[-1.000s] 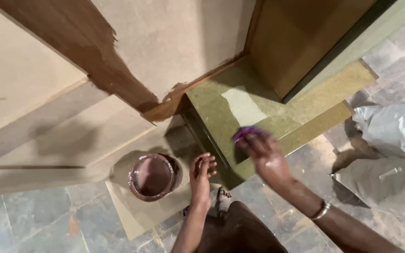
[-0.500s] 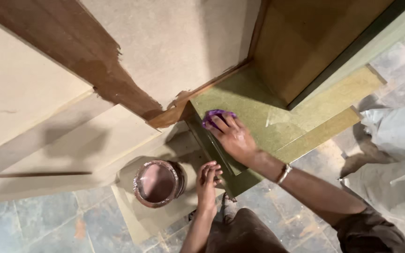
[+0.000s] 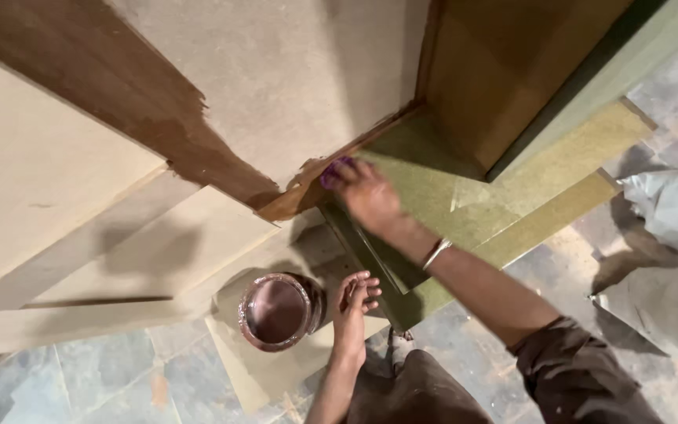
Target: The person applies a brown liquid finish to a wooden cabinet structure using a purple cloth. They repeatedly dip the cloth into a container and wipe the liquid onto the vertical panels and horizontal edges of the furniture.
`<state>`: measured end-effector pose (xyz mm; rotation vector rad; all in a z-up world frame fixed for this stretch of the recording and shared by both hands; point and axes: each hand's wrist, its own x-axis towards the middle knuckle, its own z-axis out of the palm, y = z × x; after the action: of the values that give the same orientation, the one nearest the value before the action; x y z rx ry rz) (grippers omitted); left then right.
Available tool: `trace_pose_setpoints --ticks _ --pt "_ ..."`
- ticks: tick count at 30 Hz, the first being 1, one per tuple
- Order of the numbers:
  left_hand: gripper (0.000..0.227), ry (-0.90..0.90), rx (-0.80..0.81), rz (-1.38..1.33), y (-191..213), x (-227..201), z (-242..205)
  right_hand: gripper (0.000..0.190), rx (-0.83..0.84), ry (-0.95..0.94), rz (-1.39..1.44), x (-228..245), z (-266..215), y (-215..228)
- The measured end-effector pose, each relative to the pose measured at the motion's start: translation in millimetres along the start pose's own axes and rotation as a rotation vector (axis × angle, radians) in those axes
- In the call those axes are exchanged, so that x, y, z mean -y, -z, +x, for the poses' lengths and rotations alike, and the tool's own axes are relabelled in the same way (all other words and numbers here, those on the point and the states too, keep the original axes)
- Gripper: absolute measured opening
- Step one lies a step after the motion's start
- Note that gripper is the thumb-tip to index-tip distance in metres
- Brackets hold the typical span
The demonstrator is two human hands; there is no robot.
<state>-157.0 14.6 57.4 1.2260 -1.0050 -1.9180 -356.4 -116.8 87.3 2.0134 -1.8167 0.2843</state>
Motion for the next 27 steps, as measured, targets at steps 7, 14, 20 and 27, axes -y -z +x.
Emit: trace_pose_setpoints --ticks 7,14,20,27 --pt "0.029 0.014 0.038 0.008 0.2 -5.3 0.8 0.04 0.395 -0.399 0.03 -103.8 -61.9 21.5" --pt "0.03 0.103 -0.002 0.082 15.7 2.6 5.0 0.084 0.324 -0.316 -0.191 -45.8 -203.7 125.1" --pt "0.029 0.1 0.035 0.072 12.0 8.9 11.4 0.056 0.445 -0.059 -0.344 3.3 -219.2 105.4" --pt "0.028 0.168 -0.02 0.179 5.8 -12.7 -3.4 0.051 0.263 -0.548 -0.131 -273.9 -287.1 17.5"
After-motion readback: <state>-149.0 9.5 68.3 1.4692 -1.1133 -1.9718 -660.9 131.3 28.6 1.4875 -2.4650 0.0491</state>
